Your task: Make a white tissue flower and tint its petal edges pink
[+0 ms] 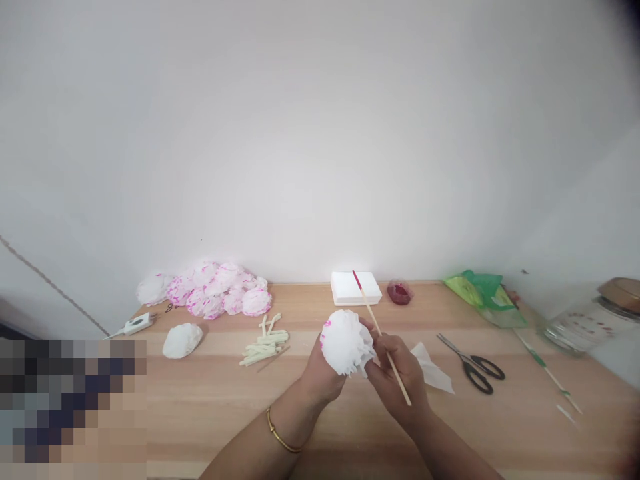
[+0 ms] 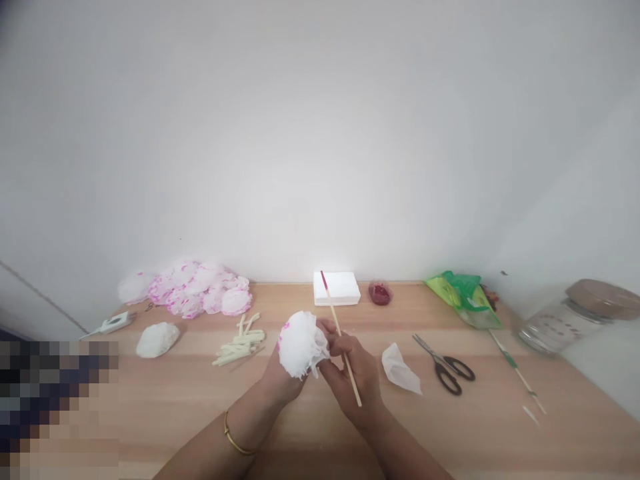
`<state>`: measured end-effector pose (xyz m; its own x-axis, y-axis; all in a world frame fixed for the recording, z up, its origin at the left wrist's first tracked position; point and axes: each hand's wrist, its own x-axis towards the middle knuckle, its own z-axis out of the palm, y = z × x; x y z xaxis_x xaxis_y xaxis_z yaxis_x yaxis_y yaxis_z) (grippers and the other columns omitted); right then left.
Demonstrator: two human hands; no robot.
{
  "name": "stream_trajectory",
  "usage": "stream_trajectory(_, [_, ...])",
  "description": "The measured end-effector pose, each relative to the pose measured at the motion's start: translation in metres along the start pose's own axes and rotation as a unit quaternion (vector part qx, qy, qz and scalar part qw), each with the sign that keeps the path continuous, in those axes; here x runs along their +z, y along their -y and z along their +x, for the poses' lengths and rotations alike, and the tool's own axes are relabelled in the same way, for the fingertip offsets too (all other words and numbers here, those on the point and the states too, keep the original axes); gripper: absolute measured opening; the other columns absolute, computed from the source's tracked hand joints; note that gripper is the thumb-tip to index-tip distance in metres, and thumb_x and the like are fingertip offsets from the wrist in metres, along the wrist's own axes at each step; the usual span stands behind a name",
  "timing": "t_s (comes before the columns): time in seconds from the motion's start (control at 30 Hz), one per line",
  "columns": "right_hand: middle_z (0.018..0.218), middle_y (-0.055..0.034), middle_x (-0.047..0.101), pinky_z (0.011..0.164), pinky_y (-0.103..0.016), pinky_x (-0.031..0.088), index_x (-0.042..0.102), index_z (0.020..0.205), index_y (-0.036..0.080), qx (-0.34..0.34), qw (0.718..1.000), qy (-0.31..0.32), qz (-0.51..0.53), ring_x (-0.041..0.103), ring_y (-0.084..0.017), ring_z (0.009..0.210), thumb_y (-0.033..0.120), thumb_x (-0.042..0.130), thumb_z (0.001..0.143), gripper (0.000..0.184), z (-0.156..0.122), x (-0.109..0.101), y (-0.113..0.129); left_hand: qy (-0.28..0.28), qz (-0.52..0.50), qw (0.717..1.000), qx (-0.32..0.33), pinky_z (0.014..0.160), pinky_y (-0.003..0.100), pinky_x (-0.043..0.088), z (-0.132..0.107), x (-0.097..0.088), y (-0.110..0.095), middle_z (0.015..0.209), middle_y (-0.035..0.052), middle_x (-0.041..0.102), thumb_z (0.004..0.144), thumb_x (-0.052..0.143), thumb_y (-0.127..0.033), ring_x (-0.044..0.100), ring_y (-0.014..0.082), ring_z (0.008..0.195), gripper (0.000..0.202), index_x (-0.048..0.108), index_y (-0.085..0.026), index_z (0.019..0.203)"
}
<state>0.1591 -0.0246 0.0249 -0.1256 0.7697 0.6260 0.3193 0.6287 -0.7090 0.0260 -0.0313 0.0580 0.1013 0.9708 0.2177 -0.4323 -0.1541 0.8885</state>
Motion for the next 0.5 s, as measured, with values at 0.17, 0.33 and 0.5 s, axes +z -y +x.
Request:
stream_trajectory(0.17, [0.073, 0.0010, 0.059, 0.053, -0.025, 0.043, 0.045, 0.078, 0.024, 0.001, 1.000, -0.013, -0.004, 0.054, -0.014, 0.060, 0.022, 0.060, 0.080, 0.015, 0.001, 0.002, 0.002, 0.028, 0.015, 0.999, -0.015, 0.079, 0.037, 0.050, -0.002, 0.001, -0.008, 0.097, 0.0096, 0.068, 0.072, 0.070, -0.038, 0.064, 0.0241, 0.088, 0.033, 0.064, -0.020, 0.099])
stream_trajectory(0.33, [0.077, -0.0016, 0.062, 0.057, -0.027, 0.046, 0.051, 0.083, 0.024, -0.037, 0.999, -0.003, 0.004, 0.059, -0.017, 0.066, 0.018, 0.062, 0.079, 0.013, 0.007, -0.004, 0.011, 0.038, 0.083, 0.996, 0.013, 0.076, 0.034, 0.049, 0.000, 0.008, -0.025, 0.090, 0.0083, 0.067, 0.068, 0.074, -0.032, 0.063, 0.0220, 0.082, 0.027, 0.066, -0.019, 0.091])
stream_trajectory(0.5, [0.087, -0.0077, 0.064, 0.073, -0.039, 0.049, 0.066, 0.091, 0.024, -0.048, 0.990, -0.073, 0.111, 0.061, -0.025, 0.084, 0.037, 0.055, 0.087, 0.018, 0.021, -0.030, 0.017, -0.008, 0.141, 0.987, 0.074, 0.071, 0.033, 0.050, 0.011, -0.001, -0.036, 0.078, 0.0060, 0.065, 0.072, 0.069, -0.037, 0.061, 0.0189, 0.074, 0.022, 0.065, -0.016, 0.079])
